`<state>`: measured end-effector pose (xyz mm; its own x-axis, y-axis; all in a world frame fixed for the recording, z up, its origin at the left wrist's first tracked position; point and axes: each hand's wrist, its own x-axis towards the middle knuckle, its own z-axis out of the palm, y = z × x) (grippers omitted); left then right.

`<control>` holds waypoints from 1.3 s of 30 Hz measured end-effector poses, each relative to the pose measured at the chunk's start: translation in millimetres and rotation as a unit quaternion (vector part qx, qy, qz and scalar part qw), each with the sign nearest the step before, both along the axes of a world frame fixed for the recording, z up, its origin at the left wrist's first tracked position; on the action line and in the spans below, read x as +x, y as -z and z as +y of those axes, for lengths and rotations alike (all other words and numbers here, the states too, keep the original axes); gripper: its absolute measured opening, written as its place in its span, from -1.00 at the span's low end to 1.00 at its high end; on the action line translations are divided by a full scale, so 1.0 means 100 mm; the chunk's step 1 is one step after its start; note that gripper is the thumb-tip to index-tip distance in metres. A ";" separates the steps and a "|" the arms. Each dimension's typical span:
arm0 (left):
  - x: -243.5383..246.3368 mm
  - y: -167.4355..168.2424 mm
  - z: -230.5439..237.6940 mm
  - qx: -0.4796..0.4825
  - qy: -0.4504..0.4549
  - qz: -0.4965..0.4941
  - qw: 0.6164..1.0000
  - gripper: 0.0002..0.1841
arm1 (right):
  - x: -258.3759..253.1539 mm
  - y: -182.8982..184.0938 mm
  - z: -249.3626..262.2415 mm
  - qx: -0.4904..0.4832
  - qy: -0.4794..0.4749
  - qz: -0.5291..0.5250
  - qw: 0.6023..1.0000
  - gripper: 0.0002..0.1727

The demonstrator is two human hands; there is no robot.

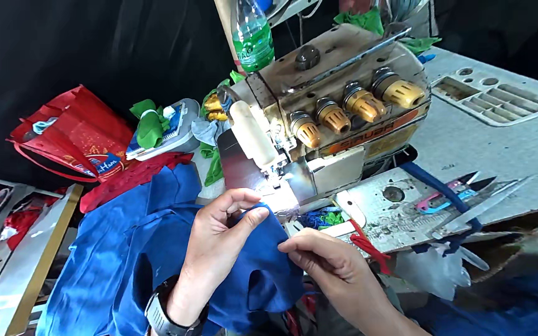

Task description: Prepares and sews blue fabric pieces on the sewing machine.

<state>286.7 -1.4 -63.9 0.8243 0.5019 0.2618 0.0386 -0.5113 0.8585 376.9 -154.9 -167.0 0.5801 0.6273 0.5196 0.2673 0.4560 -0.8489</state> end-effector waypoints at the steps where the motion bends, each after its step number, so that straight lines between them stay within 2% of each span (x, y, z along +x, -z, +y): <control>1: 0.03 0.00 0.00 0.017 0.002 -0.007 1.000 -0.80 | 0.01 -0.02 -0.01 0.004 0.004 -0.017 1.000 -0.79; 4: 0.18 0.04 0.02 0.117 0.025 -0.043 0.992 -0.82 | 0.07 -0.01 -0.01 -0.012 0.009 -0.029 0.999 -0.76; 8: 0.35 0.32 0.09 0.280 0.002 -0.091 0.956 -0.84 | 0.12 0.05 -0.01 -0.084 0.009 0.047 0.995 -0.73; 11: 0.35 0.44 0.07 0.314 -0.066 -0.102 0.942 -0.80 | 0.15 0.07 -0.01 -0.074 0.008 0.042 0.996 -0.71; 13: 0.34 0.46 0.07 0.365 -0.107 -0.102 0.919 -0.74 | 0.16 0.13 0.02 -0.053 0.013 0.020 0.998 -0.73; 17: 0.32 0.42 0.00 0.446 -0.095 -0.079 0.886 -0.87 | 0.17 0.10 0.00 -0.046 0.006 -0.005 0.999 -0.71; 20: 0.31 0.41 -0.11 0.455 -0.089 -0.036 0.885 -0.83 | 0.18 0.04 -0.08 -0.054 -0.012 -0.016 0.998 -0.74; 24: 0.22 0.50 -0.25 0.427 -0.054 -0.029 0.902 -0.73 | 0.17 0.02 -0.20 -0.075 -0.019 -0.004 0.997 -0.78; 27: 0.17 0.54 -0.27 0.405 -0.060 -0.020 0.912 -0.67 | 0.20 -0.01 -0.18 -0.068 -0.013 0.001 0.998 -0.78; 33: 0.25 0.51 -0.12 0.385 -0.094 -0.051 0.917 -0.69 | 0.33 -0.08 -0.02 -0.063 -0.017 -0.013 0.998 -0.77; 39: 0.28 0.51 -0.10 0.374 -0.093 -0.054 0.921 -0.71 | 0.32 -0.03 0.03 -0.036 -0.010 0.033 0.999 -0.80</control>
<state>314.5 -11.4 -114.4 0.6921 0.2769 0.6665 0.1201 -0.9548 0.2719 408.9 -151.7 -163.8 0.5988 0.6730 0.4341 0.2024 0.3973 -0.8951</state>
